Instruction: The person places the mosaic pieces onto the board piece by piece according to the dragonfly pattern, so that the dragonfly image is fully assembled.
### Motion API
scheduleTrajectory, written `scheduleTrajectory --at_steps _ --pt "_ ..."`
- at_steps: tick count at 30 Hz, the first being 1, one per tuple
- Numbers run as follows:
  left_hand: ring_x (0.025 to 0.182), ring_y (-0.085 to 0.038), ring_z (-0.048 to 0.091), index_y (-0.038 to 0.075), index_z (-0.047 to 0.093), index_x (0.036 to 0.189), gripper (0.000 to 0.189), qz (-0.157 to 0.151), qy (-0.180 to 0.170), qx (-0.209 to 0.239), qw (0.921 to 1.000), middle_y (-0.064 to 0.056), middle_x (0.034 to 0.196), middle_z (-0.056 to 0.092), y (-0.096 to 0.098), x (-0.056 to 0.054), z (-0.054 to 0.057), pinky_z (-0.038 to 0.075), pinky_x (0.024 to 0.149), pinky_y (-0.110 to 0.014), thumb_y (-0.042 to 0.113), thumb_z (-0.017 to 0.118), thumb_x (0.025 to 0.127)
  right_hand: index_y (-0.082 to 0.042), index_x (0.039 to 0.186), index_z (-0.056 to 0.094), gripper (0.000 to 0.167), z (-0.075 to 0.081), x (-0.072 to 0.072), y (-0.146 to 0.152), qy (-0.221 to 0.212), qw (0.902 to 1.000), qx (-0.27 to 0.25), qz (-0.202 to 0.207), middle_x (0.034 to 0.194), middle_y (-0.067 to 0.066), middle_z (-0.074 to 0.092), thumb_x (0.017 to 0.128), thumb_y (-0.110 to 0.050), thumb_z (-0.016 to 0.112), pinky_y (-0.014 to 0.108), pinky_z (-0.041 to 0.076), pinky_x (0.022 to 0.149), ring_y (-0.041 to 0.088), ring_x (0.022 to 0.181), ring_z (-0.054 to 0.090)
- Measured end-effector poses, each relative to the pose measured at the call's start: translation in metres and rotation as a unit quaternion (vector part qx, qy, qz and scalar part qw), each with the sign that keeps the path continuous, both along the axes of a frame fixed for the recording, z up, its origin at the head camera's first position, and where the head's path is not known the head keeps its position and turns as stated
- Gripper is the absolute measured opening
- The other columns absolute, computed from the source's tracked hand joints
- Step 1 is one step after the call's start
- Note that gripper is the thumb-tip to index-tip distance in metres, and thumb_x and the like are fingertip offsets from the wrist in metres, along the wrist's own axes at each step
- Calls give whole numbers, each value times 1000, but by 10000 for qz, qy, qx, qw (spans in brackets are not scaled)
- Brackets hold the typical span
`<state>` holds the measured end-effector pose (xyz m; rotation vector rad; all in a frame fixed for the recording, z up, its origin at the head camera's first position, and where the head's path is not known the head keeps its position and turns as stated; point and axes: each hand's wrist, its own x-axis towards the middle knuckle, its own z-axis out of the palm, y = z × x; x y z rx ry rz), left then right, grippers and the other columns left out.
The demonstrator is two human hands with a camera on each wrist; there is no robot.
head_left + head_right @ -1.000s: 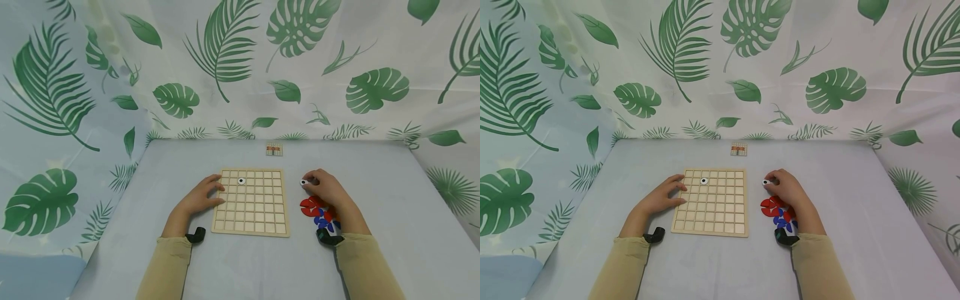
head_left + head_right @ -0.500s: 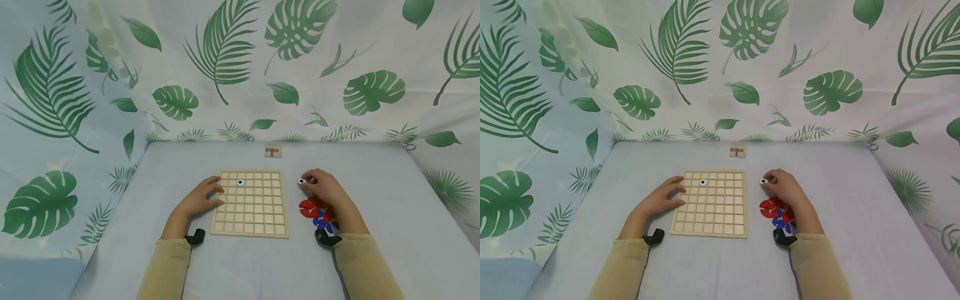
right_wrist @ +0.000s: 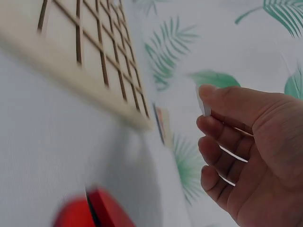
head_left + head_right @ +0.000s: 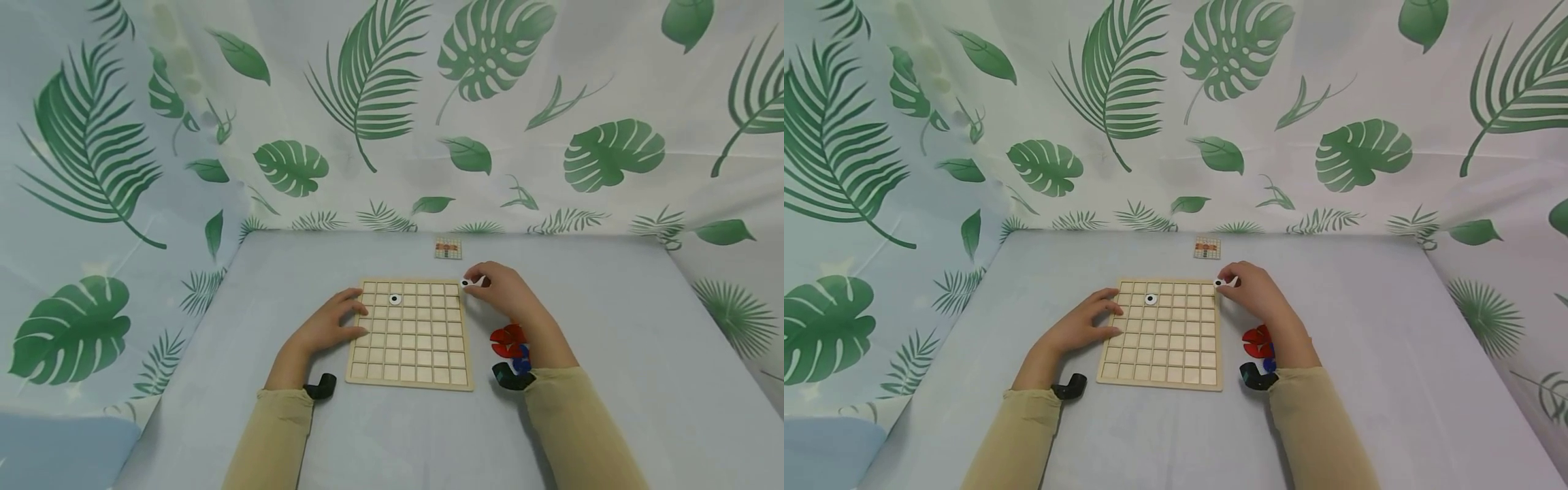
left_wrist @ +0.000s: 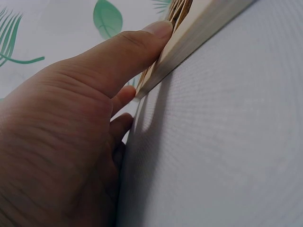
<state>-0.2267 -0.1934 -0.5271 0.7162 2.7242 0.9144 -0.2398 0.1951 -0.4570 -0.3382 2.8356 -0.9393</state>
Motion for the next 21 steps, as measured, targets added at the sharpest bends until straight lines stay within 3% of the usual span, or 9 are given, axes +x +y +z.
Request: scheduleTrajectory --at_steps 6,13,21 --pt "151 -28 24 27 60 115 33 -11 -23 -16 10000 0 161 30 0 0 -1 27 121 -50 41 74 88 -12 119 66 29 -5 -6 -31 -106 9993 -126 323 115 10 64 94 -28 67 38 50 77 24 96 57" --pt "151 -29 25 27 61 115 33 3 41 -5 10000 -1 160 31 0 1 1 29 121 -51 41 74 87 -10 118 67 28 -21 -16 -64 -25 9967 -156 791 113 8 64 95 -26 67 41 52 84 24 99 59" --pt "151 -30 25 27 61 115 34 19 -10 11 10000 -2 160 32 1 1 4 27 121 -51 41 74 87 -10 117 68 29 -35 -19 -84 -76 9961 -281 830 112 7 66 94 -27 69 42 54 88 23 102 62"
